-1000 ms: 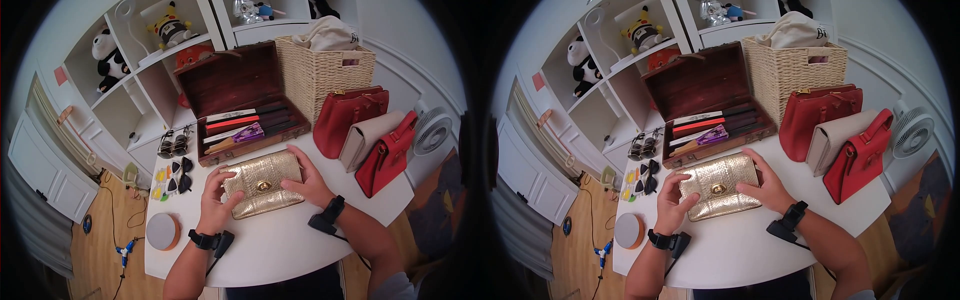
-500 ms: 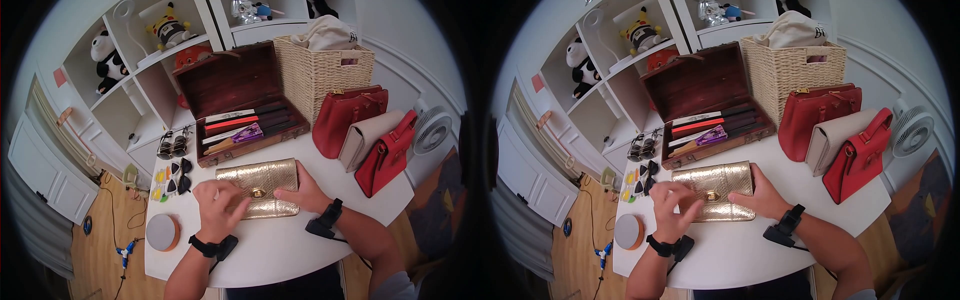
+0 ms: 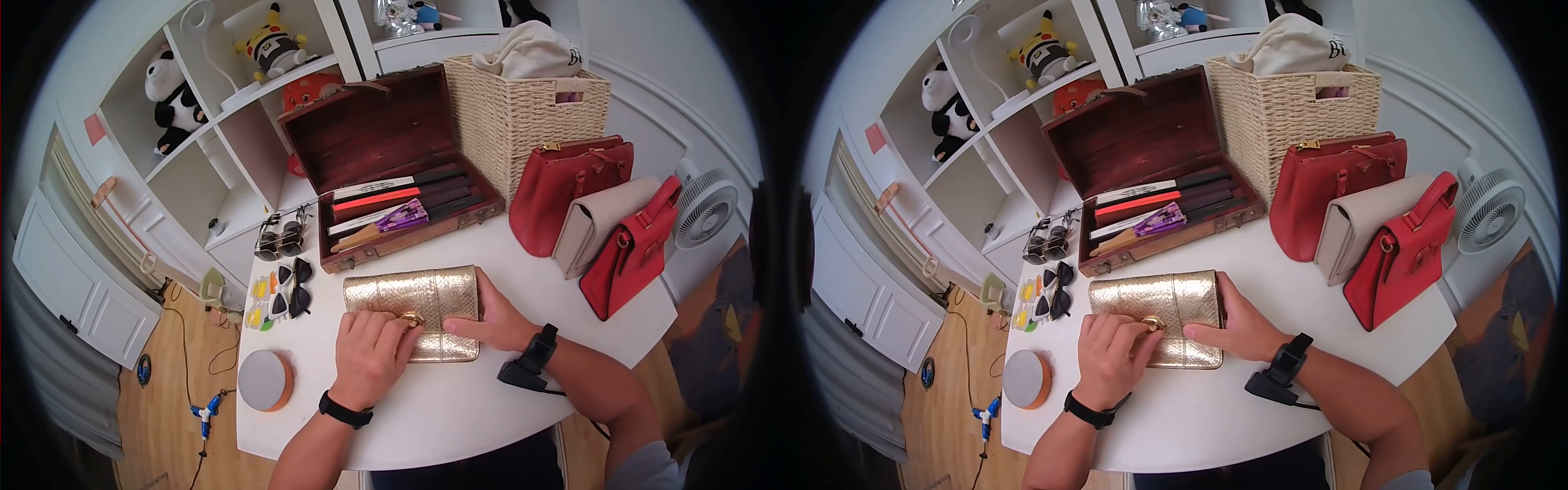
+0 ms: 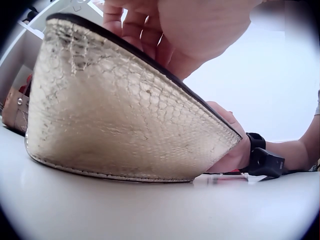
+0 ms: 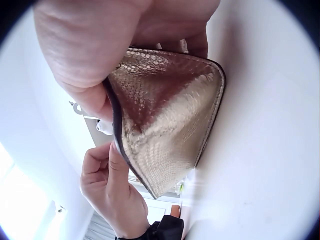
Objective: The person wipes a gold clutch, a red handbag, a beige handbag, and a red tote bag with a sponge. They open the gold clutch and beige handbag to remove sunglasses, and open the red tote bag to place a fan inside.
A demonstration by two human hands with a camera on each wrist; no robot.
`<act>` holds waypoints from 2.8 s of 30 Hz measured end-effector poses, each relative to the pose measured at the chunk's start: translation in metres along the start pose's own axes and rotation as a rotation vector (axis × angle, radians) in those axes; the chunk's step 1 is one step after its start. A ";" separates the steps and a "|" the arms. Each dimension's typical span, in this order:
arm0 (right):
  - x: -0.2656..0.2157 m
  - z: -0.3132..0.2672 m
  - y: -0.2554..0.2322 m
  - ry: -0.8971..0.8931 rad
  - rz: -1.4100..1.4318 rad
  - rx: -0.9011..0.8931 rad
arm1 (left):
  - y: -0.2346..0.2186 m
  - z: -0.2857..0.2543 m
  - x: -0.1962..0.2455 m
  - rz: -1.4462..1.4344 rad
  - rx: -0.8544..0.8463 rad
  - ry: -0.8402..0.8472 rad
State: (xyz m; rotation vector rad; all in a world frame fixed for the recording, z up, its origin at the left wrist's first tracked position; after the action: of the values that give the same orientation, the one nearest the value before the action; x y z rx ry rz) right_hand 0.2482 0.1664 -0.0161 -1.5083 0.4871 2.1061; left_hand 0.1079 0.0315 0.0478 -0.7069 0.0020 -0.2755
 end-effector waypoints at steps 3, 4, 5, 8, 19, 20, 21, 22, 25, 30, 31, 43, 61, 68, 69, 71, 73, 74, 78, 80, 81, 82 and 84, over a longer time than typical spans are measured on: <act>0.001 0.000 0.000 0.001 0.015 -0.007 | 0.001 -0.001 0.000 -0.008 -0.004 -0.023; 0.002 0.000 0.000 0.002 0.009 -0.008 | 0.002 -0.001 0.001 -0.008 -0.004 -0.023; 0.002 0.000 0.000 0.002 0.009 -0.008 | 0.002 -0.001 0.001 -0.013 0.002 -0.043; 0.004 0.000 0.000 0.005 0.044 -0.003 | 0.004 -0.003 0.002 -0.022 -0.012 -0.099; -0.003 -0.003 0.006 0.074 0.085 -0.063 | -0.016 -0.015 -0.034 -0.185 0.284 -0.425; -0.003 -0.003 0.005 0.074 0.085 -0.063 | -0.015 -0.022 -0.050 -0.355 0.375 -0.594; -0.004 -0.003 0.005 0.040 0.057 -0.063 | -0.014 -0.026 -0.064 -0.432 0.469 -0.658; -0.006 -0.003 0.005 0.004 0.029 -0.064 | -0.013 -0.030 -0.080 -0.507 0.565 -0.721; -0.017 -0.004 0.003 -0.092 -0.078 -0.056 | -0.008 -0.037 -0.118 -0.798 0.581 -0.908; -0.021 -0.001 0.004 0.025 -0.156 -0.154 | 0.020 -0.059 -0.152 -0.856 0.331 -1.140; -0.019 -0.002 0.004 0.079 -0.142 -0.170 | 0.027 -0.063 -0.154 -0.873 0.264 -1.209; -0.084 -0.155 -0.074 0.218 -0.260 0.091 | 0.058 -0.077 -0.160 -1.198 0.230 -1.198; -0.136 -0.431 -0.268 -0.041 -0.405 1.277 | 0.029 -0.059 -0.154 -1.702 0.058 -1.114; -0.119 -0.500 -0.323 0.092 -0.216 1.128 | 0.044 -0.050 -0.125 -1.715 -0.067 -1.242; -0.116 -0.500 -0.332 0.123 -0.225 1.048 | 0.051 -0.054 -0.124 -1.642 -0.093 -1.273; -0.120 -0.481 -0.332 0.163 -0.283 0.882 | 0.056 -0.057 -0.123 -1.463 -0.130 -1.199; -0.131 -0.432 -0.309 0.189 -0.376 0.709 | 0.061 -0.060 -0.118 -1.392 -0.155 -1.144; -0.135 -0.383 -0.282 0.192 -0.354 0.604 | 0.061 -0.064 -0.125 -1.395 -0.167 -1.115; -0.130 -0.333 -0.283 0.079 -0.198 0.620 | 0.068 -0.065 -0.127 -1.381 -0.156 -1.176; -0.127 -0.328 -0.284 0.112 -0.095 0.670 | 0.070 -0.064 -0.122 -1.405 -0.140 -1.173; -0.121 -0.323 -0.285 0.099 -0.096 0.669 | 0.071 -0.065 -0.125 -1.386 -0.151 -1.174; -0.115 -0.319 -0.286 0.084 -0.055 0.672 | 0.067 -0.064 -0.126 -1.357 -0.159 -1.177; -0.105 -0.312 -0.288 0.054 -0.003 0.670 | 0.064 -0.060 -0.122 -1.321 -0.147 -1.183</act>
State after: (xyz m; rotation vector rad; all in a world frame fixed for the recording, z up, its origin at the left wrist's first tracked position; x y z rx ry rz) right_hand 0.6837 0.2076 -0.0170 -1.1598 1.0778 1.6493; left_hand 0.0001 0.0702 -0.0497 -0.8439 -1.6291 -1.0758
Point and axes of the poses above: each hand's wrist, its own z-axis towards the middle knuckle, its own y-axis out of the palm, x = y × z, the point moved 5 cm from there along z, towards the middle knuckle, and after that the axes turned 4 degrees about -y, right-handed, at the moved point
